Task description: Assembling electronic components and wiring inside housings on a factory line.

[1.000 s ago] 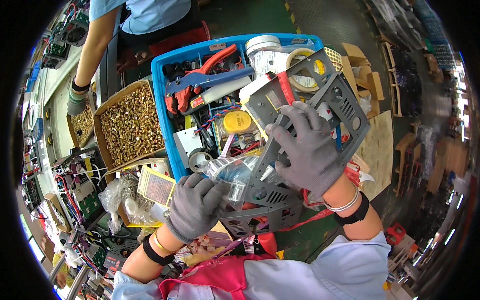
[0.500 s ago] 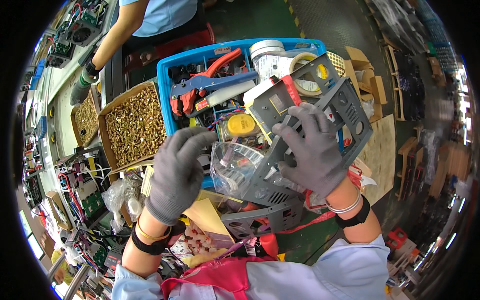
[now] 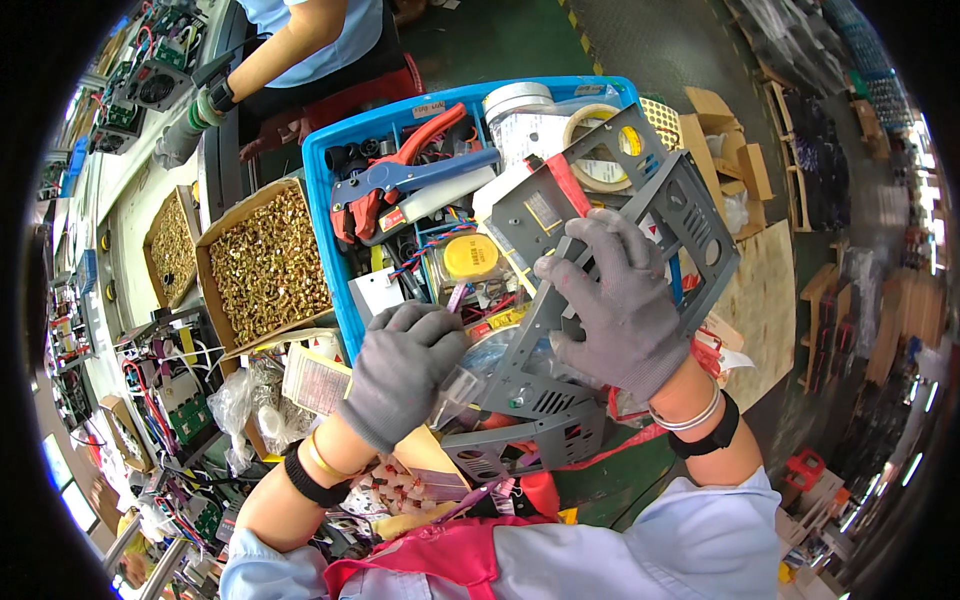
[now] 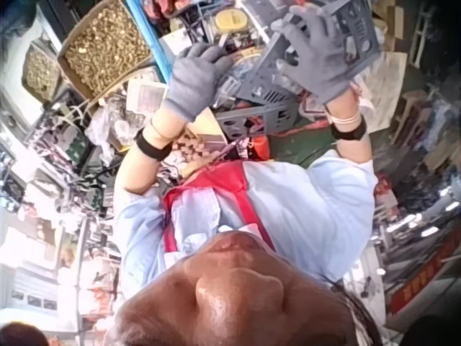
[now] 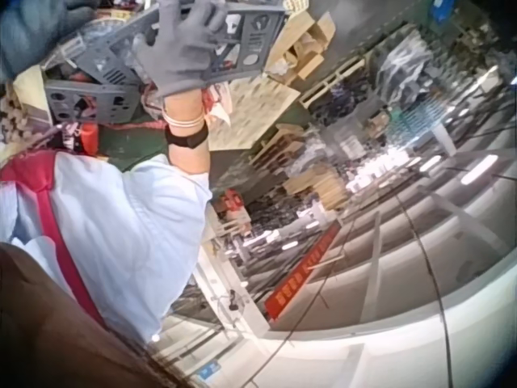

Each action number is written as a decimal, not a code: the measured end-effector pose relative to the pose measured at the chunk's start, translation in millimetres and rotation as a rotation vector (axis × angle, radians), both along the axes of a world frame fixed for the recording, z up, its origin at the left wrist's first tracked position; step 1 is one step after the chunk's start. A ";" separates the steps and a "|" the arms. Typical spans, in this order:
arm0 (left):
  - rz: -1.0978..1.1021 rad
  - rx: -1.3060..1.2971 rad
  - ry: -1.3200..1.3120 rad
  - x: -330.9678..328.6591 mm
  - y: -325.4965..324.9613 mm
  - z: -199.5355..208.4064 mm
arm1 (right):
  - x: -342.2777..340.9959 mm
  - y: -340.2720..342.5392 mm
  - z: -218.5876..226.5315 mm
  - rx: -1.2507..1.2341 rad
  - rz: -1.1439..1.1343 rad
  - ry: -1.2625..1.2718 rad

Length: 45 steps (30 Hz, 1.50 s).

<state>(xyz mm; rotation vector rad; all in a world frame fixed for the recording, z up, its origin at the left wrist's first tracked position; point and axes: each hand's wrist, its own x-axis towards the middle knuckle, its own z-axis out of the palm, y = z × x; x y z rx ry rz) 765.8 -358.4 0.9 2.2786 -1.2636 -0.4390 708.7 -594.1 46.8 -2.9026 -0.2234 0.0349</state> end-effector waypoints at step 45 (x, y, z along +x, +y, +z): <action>0.036 -0.100 -0.334 41.2 -39.4 -17.9 | -2.0 7.0 -13.7 -0.032 0.046 0.101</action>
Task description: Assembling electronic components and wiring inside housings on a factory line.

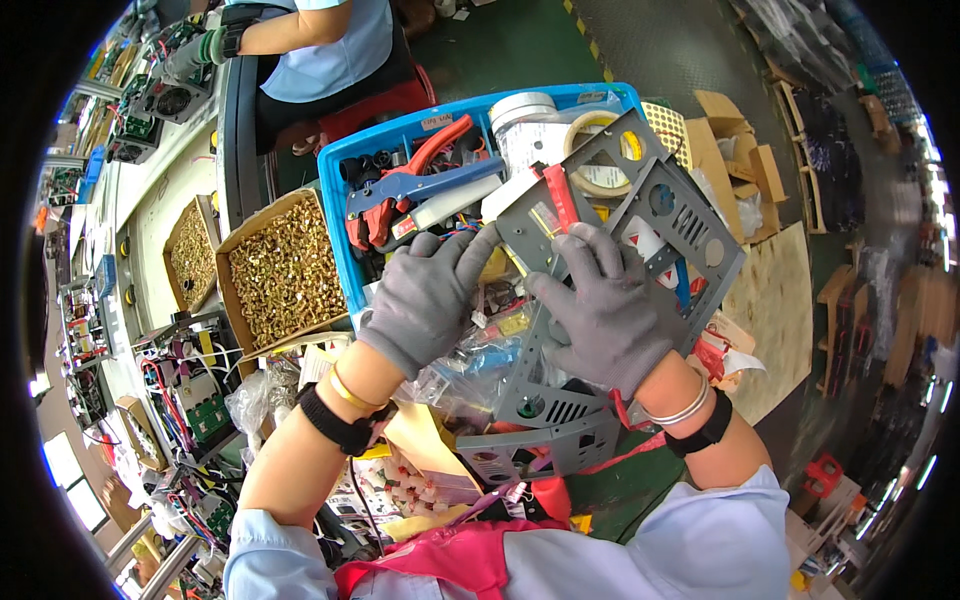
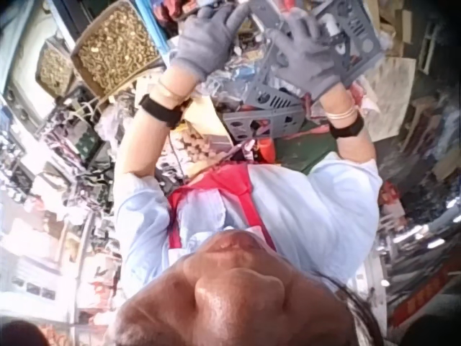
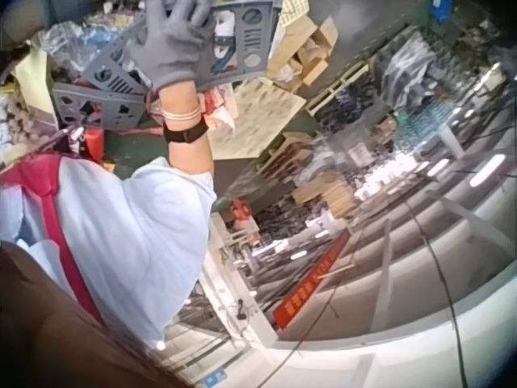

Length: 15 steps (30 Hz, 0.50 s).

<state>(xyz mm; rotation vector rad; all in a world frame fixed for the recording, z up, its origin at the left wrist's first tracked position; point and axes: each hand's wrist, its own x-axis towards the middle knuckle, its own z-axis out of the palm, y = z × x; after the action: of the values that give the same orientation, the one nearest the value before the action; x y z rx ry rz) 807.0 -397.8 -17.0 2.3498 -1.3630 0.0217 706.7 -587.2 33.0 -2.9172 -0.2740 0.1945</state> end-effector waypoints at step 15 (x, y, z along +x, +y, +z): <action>0.156 0.210 -0.083 -11.2 73.6 27.1 | 127.0 3.1 -10.3 -0.020 0.149 -0.110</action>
<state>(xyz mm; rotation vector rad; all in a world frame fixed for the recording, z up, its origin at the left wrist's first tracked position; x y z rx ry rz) 795.8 -324.2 10.1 2.6537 -1.2710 0.0230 833.7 -584.1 22.8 -2.9326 -0.5101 0.0596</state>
